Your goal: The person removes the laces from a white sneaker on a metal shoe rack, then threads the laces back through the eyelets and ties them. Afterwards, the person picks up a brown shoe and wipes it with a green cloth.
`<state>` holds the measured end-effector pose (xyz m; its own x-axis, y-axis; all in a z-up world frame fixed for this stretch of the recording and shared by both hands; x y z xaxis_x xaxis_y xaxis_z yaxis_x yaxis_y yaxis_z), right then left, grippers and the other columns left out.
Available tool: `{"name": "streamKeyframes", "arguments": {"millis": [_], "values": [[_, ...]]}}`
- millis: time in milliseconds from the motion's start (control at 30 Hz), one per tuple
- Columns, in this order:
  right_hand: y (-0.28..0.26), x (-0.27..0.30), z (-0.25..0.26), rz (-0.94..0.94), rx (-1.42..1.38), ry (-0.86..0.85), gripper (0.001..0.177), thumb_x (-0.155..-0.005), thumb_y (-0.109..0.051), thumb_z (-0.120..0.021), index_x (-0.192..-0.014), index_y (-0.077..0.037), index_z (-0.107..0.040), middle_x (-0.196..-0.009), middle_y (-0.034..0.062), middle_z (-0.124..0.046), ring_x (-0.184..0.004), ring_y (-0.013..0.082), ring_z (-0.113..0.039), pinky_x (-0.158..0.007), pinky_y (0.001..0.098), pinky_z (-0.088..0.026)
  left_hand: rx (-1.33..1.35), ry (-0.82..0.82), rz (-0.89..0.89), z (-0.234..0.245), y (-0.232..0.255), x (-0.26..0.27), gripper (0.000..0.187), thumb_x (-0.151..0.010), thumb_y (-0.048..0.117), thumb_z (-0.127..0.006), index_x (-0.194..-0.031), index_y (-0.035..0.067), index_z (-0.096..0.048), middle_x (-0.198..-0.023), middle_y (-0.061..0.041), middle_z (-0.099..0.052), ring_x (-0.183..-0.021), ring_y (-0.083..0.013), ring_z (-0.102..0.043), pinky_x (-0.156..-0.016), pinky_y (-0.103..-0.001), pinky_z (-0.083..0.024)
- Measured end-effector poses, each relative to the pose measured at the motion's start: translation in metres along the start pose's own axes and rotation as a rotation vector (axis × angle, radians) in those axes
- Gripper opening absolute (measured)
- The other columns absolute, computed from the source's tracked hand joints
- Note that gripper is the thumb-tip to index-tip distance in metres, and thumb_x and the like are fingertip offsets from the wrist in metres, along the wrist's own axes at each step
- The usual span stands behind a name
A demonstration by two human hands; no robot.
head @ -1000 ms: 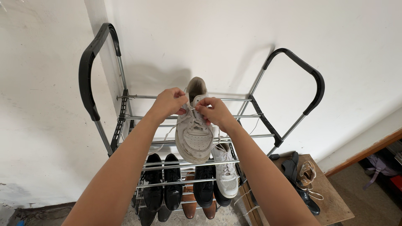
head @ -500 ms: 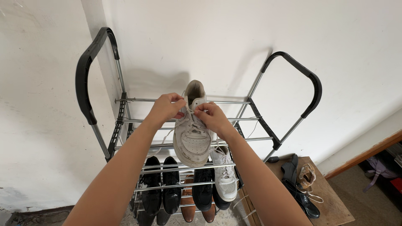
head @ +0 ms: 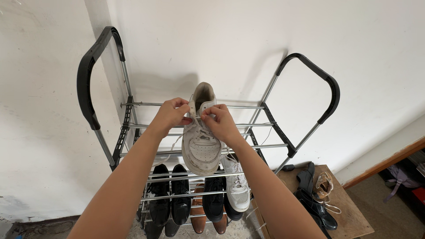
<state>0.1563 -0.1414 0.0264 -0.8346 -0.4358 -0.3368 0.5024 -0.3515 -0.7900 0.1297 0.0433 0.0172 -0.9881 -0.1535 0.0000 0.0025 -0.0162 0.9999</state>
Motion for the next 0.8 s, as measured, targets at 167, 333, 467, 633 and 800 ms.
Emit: {"name": "streamKeyframes", "arguments": {"millis": [167, 333, 467, 633, 800], "values": [[-0.004, 0.000, -0.002, -0.003, -0.015, -0.004, 0.022, -0.091, -0.023, -0.072, -0.099, -0.003, -0.074, -0.118, 0.0069, -0.052, -0.076, 0.0137, -0.060, -0.072, 0.0293, -0.056, -0.032, 0.009, 0.005, -0.003, 0.003, 0.002, 0.031, -0.092, 0.017, -0.060, -0.116, -0.002, -0.067, -0.114, -0.012, -0.070, -0.086, -0.0240, -0.078, -0.076, -0.030, -0.066], [-0.004, 0.001, -0.001, -0.015, -0.002, 0.081, 0.025, -0.087, -0.024, -0.076, -0.100, -0.003, -0.080, -0.113, 0.0077, -0.055, -0.075, 0.0142, -0.062, -0.071, 0.0304, -0.057, -0.218, 0.036, -0.062, -0.004, 0.007, 0.013, 0.036, -0.092, 0.028, -0.068, -0.116, 0.002, -0.074, -0.096, -0.012, -0.078, -0.084, -0.0207, -0.077, -0.075, -0.030, -0.062], [0.002, 0.001, -0.003, -0.021, -0.038, 0.068, 0.026, -0.088, -0.023, -0.075, -0.103, -0.002, -0.079, -0.115, 0.0080, -0.055, -0.077, 0.0147, -0.066, -0.072, 0.0300, -0.059, -0.425, 0.113, -0.339, -0.009, 0.008, 0.035, 0.035, -0.086, 0.030, -0.075, -0.107, 0.003, -0.079, -0.086, -0.009, -0.079, -0.083, -0.0185, -0.077, -0.074, -0.032, -0.059], [0.009, -0.007, -0.002, -0.032, 0.018, -0.021, 0.032, -0.092, -0.029, -0.067, -0.108, -0.003, -0.078, -0.119, 0.0089, -0.053, -0.090, 0.0183, -0.064, -0.081, 0.0328, -0.057, -0.337, 0.248, -0.458, -0.014, 0.014, 0.048, 0.029, -0.093, 0.026, -0.061, -0.096, -0.001, -0.071, -0.091, -0.010, -0.078, -0.083, -0.0207, -0.077, -0.072, -0.032, -0.059], [0.013, -0.012, 0.003, -0.005, 0.052, -0.149, 0.047, -0.102, -0.039, -0.052, -0.111, -0.003, -0.081, -0.122, 0.0120, -0.052, -0.113, 0.0228, -0.054, -0.102, 0.0367, -0.048, 0.632, 0.157, -0.306, 0.014, 0.034, 0.044, 0.032, -0.099, 0.024, -0.039, -0.088, -0.001, -0.056, -0.078, -0.010, -0.072, -0.081, -0.0224, -0.081, -0.078, -0.031, -0.066]]}}
Point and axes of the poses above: each hand's wrist, its own x-axis away from the middle knuckle, its own z-axis out of the back of the hand, y = z × x, the point moved 6 cm from there along -x, towards the middle knuckle
